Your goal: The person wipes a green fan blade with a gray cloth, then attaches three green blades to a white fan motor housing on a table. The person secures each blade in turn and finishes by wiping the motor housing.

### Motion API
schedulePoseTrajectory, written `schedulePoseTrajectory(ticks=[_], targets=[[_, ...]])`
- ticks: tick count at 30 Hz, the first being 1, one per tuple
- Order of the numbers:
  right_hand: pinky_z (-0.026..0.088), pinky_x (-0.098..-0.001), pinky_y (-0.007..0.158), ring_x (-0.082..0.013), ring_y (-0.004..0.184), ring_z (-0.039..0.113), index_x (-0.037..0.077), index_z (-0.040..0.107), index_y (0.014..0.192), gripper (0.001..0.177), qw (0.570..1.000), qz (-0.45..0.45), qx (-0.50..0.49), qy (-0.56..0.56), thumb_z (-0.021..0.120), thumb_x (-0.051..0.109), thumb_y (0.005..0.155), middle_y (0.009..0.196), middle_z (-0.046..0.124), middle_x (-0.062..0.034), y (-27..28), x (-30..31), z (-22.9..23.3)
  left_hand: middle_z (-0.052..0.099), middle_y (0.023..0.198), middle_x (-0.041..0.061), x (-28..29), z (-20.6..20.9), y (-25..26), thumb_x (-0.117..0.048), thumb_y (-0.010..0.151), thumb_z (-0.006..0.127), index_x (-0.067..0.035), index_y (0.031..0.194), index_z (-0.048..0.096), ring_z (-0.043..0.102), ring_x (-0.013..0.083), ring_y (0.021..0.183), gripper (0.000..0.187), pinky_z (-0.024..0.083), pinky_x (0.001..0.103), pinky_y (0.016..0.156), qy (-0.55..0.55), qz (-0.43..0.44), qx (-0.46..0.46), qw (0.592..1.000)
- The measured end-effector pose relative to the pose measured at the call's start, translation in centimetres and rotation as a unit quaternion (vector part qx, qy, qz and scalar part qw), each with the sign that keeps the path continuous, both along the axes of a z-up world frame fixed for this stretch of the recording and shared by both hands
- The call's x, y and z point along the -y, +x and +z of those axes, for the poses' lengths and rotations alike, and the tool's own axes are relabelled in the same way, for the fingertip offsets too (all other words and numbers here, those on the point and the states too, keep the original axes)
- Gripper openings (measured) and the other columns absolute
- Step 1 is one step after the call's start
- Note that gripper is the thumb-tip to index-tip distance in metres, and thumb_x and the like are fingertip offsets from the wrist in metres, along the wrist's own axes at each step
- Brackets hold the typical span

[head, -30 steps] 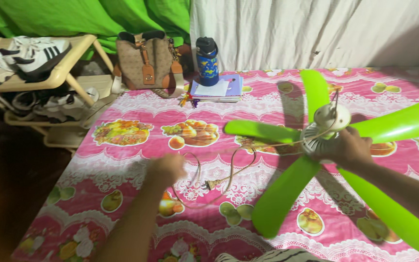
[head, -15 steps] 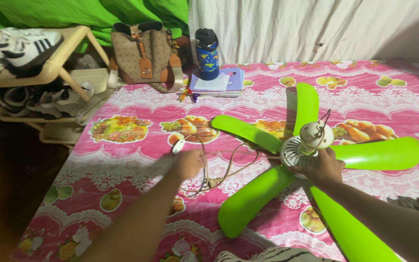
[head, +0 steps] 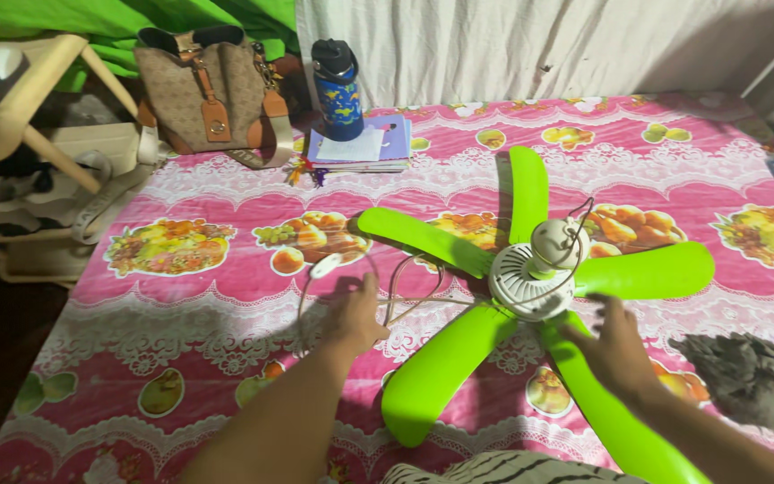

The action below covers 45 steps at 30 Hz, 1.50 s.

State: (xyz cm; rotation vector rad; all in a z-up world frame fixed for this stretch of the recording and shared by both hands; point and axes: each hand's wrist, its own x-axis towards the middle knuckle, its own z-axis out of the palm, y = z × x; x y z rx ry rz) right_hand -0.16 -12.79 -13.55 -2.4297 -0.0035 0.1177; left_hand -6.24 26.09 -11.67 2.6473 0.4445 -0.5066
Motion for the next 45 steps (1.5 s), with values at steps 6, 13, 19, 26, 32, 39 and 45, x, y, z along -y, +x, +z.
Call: schedulePoseTrajectory(ticks=[6,13,19,26,32,39,45], targets=[[0.061,-0.0372,0.08,-0.0233,0.096,0.073,0.01,0.06,0.132,0.057,0.979,0.094,-0.133,0.122,0.078,0.025,0.08,0.112,0.07,-0.0141,-4.4,-3.2,1.1,0.07,0.111,0.014,3.3,0.3,-1.1,-0.04,0.077,0.087,-0.011,0.133,0.047,0.064,0.0313,0.115,0.075,0.036,0.056,0.11,0.054,0.004,0.053,0.997],[0.057,-0.0346,0.08,-0.0185,0.095,0.07,0.013,0.067,0.131,0.052,0.911,0.206,-0.329,0.137,0.07,0.037,0.085,0.111,0.075,-0.0117,-4.5,-10.8,3.9,0.074,0.109,0.015,2.7,-0.6,-2.5,-0.035,0.083,0.079,-0.009,0.102,0.072,0.072,0.032,0.107,0.033,0.056,0.045,0.094,-0.042,0.047,-0.003,0.998],[0.051,-0.0417,0.098,-0.0236,0.11,0.063,0.009,0.064,0.129,0.062,0.754,0.157,-0.512,0.38,0.071,0.051,0.084,0.124,0.063,-0.0149,-3.7,-17.6,4.2,0.069,0.103,0.021,2.1,2.1,-4.1,-0.017,0.074,0.079,-0.004,0.104,0.069,0.066,0.0428,0.095,0.035,0.053,0.053,0.079,-0.064,0.017,0.28,0.958],[0.052,-0.0463,0.096,-0.0296,0.107,0.065,0.006,0.06,0.126,0.05,0.683,0.119,-0.523,0.497,0.06,0.046,0.097,0.122,0.065,-0.0158,-1.5,-23.2,2.8,0.072,0.096,0.02,4.4,6.4,-6.2,-0.017,0.08,0.075,0.002,0.102,0.066,0.071,0.0362,0.091,0.031,0.056,0.045,0.081,-0.181,-0.058,0.282,0.94],[0.058,-0.0437,0.088,-0.023,0.094,0.074,0.014,0.055,0.125,0.031,0.709,0.044,-0.472,0.522,0.042,0.032,0.104,0.115,0.07,-0.0093,-1.6,-18.4,5.3,0.076,0.087,0.018,3.7,7.3,-6.2,-0.032,0.095,0.066,-0.004,0.098,0.075,0.076,0.0308,0.084,0.03,0.056,0.04,0.075,-0.305,0.028,0.265,0.914],[0.054,-0.0239,0.043,-0.0066,0.046,0.052,0.016,0.062,0.131,0.034,0.63,0.144,-0.505,0.572,0.054,0.031,0.101,0.078,0.061,-0.0003,-2.6,-11.4,9.8,0.037,0.146,0.02,5.0,2.8,-1.3,-0.066,0.1,0.052,-0.01,0.144,0.028,0.039,0.0336,0.134,0.075,0.036,0.048,0.108,-0.342,0.258,0.201,0.881],[0.047,-0.0206,0.04,-0.0064,0.05,0.048,0.004,0.056,0.112,0.034,0.597,0.13,-0.572,0.547,0.062,0.037,0.107,0.082,0.059,-0.0025,-1.8,-8.5,10.0,0.032,0.161,0.026,10.1,2.9,-0.9,-0.086,0.086,0.032,-0.013,0.158,0.033,0.034,0.0434,0.146,0.103,0.022,0.062,0.113,-0.614,0.151,-0.013,0.775]])
